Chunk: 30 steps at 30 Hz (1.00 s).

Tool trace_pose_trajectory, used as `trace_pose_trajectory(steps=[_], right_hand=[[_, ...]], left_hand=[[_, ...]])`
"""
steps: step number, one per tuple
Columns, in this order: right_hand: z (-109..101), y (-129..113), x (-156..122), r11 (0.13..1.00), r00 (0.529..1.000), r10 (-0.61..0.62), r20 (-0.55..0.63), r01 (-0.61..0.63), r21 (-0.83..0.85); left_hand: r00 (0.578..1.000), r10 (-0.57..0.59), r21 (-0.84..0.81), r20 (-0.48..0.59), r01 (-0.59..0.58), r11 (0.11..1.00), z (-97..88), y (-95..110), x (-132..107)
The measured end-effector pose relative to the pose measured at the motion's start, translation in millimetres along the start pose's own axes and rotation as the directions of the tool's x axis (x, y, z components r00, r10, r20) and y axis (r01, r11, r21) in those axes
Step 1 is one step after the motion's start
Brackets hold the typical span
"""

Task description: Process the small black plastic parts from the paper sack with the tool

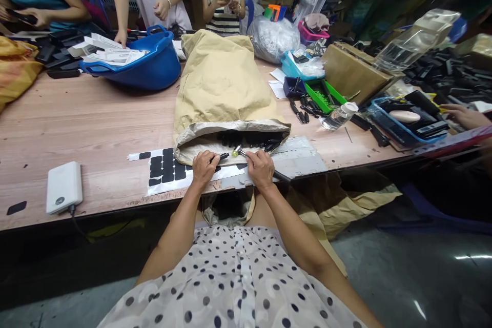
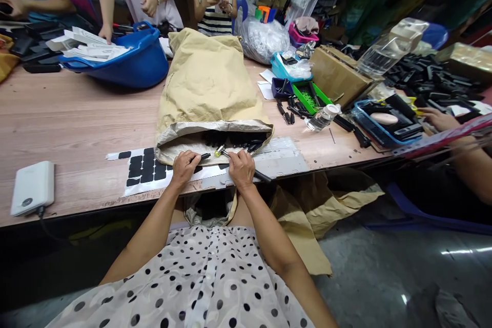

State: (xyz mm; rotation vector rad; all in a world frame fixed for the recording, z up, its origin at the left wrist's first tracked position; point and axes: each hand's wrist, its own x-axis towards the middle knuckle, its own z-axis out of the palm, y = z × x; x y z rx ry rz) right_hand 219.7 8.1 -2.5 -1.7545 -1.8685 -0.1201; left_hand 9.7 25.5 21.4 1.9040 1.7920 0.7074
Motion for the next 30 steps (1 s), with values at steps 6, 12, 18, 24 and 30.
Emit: trace_pose_trajectory(steps=[6, 12, 18, 24, 30], right_hand=[[2, -3, -2, 1.0, 1.0, -0.002, 0.011, 0.002, -0.027], [1, -3, -1, 1.0, 1.0, 0.0, 0.013, 0.0, -0.021], [2, -4, -1, 1.0, 1.0, 0.001, 0.004, -0.001, -0.029], [6, -4, 0, 1.0, 1.0, 0.005, -0.004, -0.005, -0.017], [8, -4, -1, 1.0, 1.0, 0.005, -0.008, -0.005, -0.023]], left_hand=[[1.0, -0.016, 0.005, 0.018, 0.016, 1.0, -4.0, 1, 2], [0.996, 0.087, -0.138, -0.005, -0.087, 0.987, -19.5, 14, -23], [0.864, 0.273, -0.26, 0.424, -0.173, 0.95, -9.1, 25, -96], [0.762, -0.079, 0.174, 0.642, -0.044, 0.984, 30.3, 19, -108], [0.701, -0.044, 0.106, 0.712, -0.046, 0.993, 19.6, 26, -92]])
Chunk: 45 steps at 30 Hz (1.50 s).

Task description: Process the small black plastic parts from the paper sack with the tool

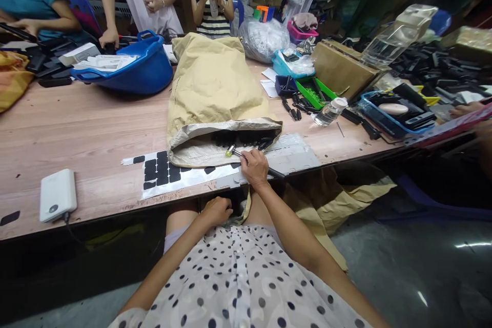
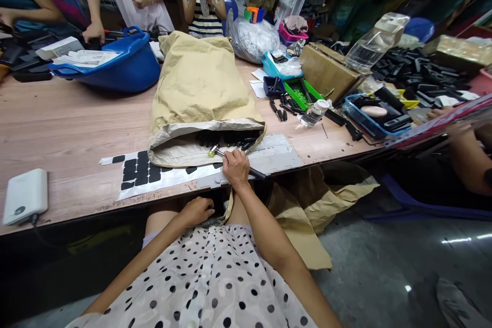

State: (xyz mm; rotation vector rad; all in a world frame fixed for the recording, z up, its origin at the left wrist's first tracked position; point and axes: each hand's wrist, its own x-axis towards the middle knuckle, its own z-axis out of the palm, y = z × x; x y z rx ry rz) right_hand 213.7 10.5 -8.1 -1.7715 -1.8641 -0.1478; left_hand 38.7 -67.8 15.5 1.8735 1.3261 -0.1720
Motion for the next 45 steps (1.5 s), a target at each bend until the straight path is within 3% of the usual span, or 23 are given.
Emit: trace_pose_trajectory(steps=[3, 4, 5, 6, 7, 9, 11, 13, 16, 18, 25, 29, 37, 45], right_hand=[[0, -1, -1, 1.0, 1.0, -0.001, 0.002, 0.001, -0.007], [-1, -1, -1, 1.0, 1.0, -0.002, 0.003, 0.002, -0.009], [-1, -1, -1, 1.0, 1.0, -0.003, 0.002, 0.003, -0.01], [-1, -1, -1, 1.0, 1.0, -0.003, 0.0, 0.003, -0.012], [-1, -2, -2, 1.0, 1.0, -0.003, -0.003, 0.003, -0.014], [-1, -2, -2, 1.0, 1.0, -0.005, -0.009, 0.005, -0.016], [-2, -3, -2, 1.0, 1.0, -0.007, -0.013, 0.007, -0.015], [-2, -3, -2, 1.0, 1.0, -0.008, -0.014, 0.008, -0.012], [-2, -4, -2, 1.0, 1.0, -0.002, -0.012, 0.002, -0.008], [-3, -5, -2, 1.0, 1.0, 0.004, -0.009, -0.004, -0.005], [-3, -4, -2, 1.0, 1.0, 0.02, -0.008, -0.02, 0.003], [-2, -2, -2, 1.0, 1.0, 0.028, -0.007, -0.028, 0.0], [-1, -1, -2, 1.0, 1.0, 0.029, 0.007, -0.029, 0.001], [-8, 1, -1, 0.997, 0.999, 0.023, 0.034, -0.025, 0.066]], left_hand=[[0.996, 0.076, -0.25, 0.044, -0.063, 0.966, -30.4, 5, 2], [0.996, 0.083, -0.345, -0.012, -0.082, 0.935, -43.5, 7, 7], [0.988, 0.065, -0.398, -0.14, -0.116, 0.91, -57.4, 9, 15], [0.95, 0.024, -0.409, -0.311, -0.156, 0.899, -71.6, 10, 24], [0.882, -0.042, -0.395, -0.469, -0.167, 0.903, -85.1, 11, 36], [0.68, -0.186, -0.342, -0.709, -0.101, 0.934, -108.0, 13, 61], [0.56, -0.278, -0.331, -0.78, 0.007, 0.944, -122.6, 15, 84], [0.527, -0.355, -0.351, -0.772, 0.112, 0.93, -128.9, 17, 100], [0.528, -0.422, -0.372, -0.737, 0.204, 0.905, -128.7, 18, 109], [0.539, -0.401, -0.35, -0.741, 0.2, 0.915, -125.8, 15, 105], [0.63, -0.109, -0.105, -0.769, 0.044, 0.993, -99.5, -30, 56], [0.685, -0.05, -0.037, -0.726, 0.034, 0.999, -83.2, -47, 36], [0.707, -0.023, -0.009, -0.707, 0.023, 1.0, -79.8, -32, 47], [0.712, -0.038, -0.062, -0.701, -0.008, 0.998, -78.0, -32, 48]])
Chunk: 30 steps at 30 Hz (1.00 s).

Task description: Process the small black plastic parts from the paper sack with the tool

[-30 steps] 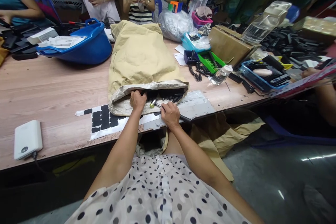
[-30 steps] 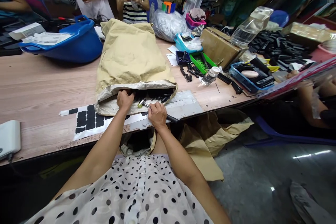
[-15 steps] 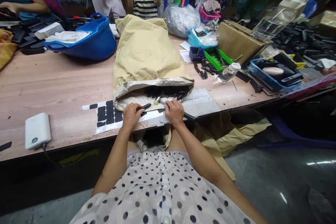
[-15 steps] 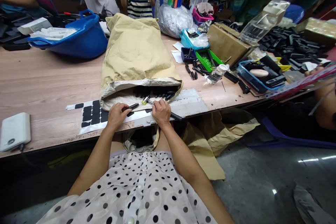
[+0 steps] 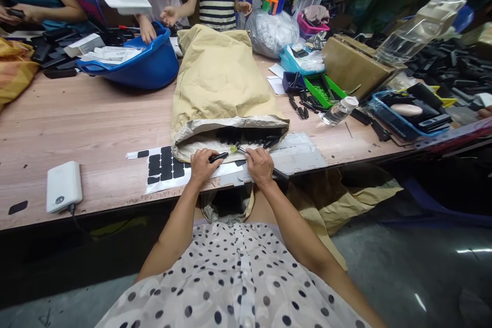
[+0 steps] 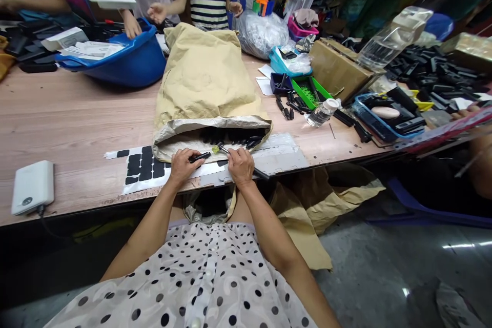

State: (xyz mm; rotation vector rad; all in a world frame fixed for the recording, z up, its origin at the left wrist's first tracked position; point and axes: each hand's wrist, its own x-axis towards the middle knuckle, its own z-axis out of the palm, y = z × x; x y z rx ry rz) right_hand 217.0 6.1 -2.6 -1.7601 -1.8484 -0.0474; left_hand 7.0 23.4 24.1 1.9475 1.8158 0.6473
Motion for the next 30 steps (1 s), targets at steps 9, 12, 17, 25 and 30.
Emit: trace_pose_trajectory(steps=[9, 12, 17, 25, 30], right_hand=[[-12, -41, -17, 0.981, 0.995, -0.101, 0.018, 0.097, 0.167], [-12, -47, -21, 0.983, 0.991, -0.121, 0.051, 0.112, 0.149], [-13, -44, -19, 0.991, 0.997, -0.069, 0.038, 0.064, 0.12], [-10, -36, -15, 0.993, 0.998, -0.048, 0.04, 0.044, 0.106], [-9, -22, -5, 0.997, 1.0, -0.011, -0.001, 0.011, 0.077]], left_hand=[[1.0, -0.011, -0.027, 0.004, 0.011, 1.0, 2.5, -2, 2], [1.0, -0.019, -0.026, 0.001, 0.019, 0.999, 2.6, -1, 3], [1.0, -0.02, -0.038, 0.005, 0.021, 0.999, 1.9, 0, 2], [1.0, -0.013, -0.054, 0.002, 0.013, 0.998, 1.8, 0, 2], [1.0, -0.011, -0.042, -0.002, 0.011, 0.999, 1.0, 2, 2]])
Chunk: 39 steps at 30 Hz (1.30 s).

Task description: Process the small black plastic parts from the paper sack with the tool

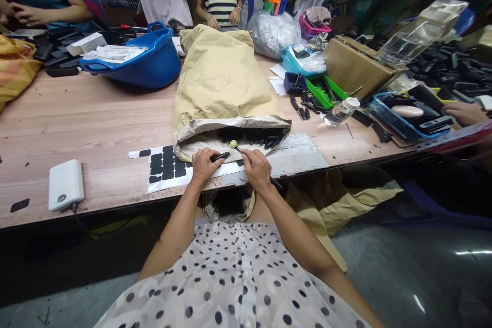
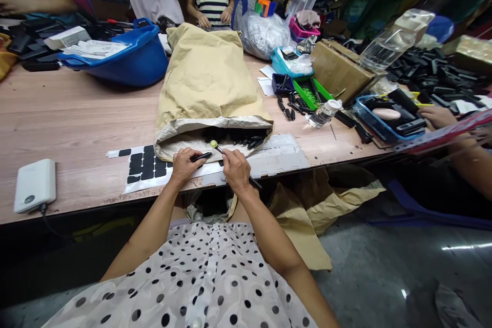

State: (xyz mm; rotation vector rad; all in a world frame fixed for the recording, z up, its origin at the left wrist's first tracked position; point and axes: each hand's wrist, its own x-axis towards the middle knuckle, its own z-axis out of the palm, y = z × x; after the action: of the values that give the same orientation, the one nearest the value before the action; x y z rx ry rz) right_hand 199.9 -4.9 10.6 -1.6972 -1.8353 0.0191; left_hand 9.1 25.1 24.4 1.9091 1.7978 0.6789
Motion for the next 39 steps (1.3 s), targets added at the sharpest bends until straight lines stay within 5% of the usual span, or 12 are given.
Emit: trace_pose_trajectory(steps=[7, 15, 19, 23, 27, 33, 36, 39], right_hand=[[5, 25, 9, 0.993, 1.0, -0.005, -0.01, 0.003, -0.122], [11, 23, 7, 0.985, 1.0, -0.005, 0.001, 0.005, -0.17], [9, 22, 8, 0.985, 1.0, 0.002, 0.019, 0.001, -0.174], [9, 22, 7, 0.986, 1.0, 0.001, 0.014, 0.001, -0.168], [10, 22, 7, 0.986, 1.0, 0.006, 0.003, -0.006, -0.165], [12, 22, 8, 0.986, 1.0, -0.004, -0.008, 0.003, -0.166], [12, 21, 7, 0.985, 1.0, -0.007, -0.008, 0.005, -0.173], [12, 19, 7, 0.982, 1.0, -0.006, -0.004, 0.005, -0.188]], left_hand=[[1.0, 0.005, -0.015, 0.009, -0.005, 1.0, -0.1, -3, -1], [1.0, -0.001, -0.032, 0.007, 0.001, 0.999, -5.4, -1, 0], [0.994, 0.112, -0.122, 0.007, -0.11, 0.986, -15.9, 9, -27], [0.921, 0.281, -0.321, 0.271, -0.189, 0.928, -12.1, 19, -83], [0.854, 0.172, -0.183, 0.491, -0.092, 0.979, 13.8, 16, -114], [0.803, -0.126, 0.205, 0.583, 0.005, 0.979, 33.3, 11, -102], [0.79, -0.035, 0.095, 0.612, -0.03, 0.995, 20.8, 21, -92], [0.861, 0.138, -0.189, 0.49, -0.049, 0.981, 6.3, 35, -71]])
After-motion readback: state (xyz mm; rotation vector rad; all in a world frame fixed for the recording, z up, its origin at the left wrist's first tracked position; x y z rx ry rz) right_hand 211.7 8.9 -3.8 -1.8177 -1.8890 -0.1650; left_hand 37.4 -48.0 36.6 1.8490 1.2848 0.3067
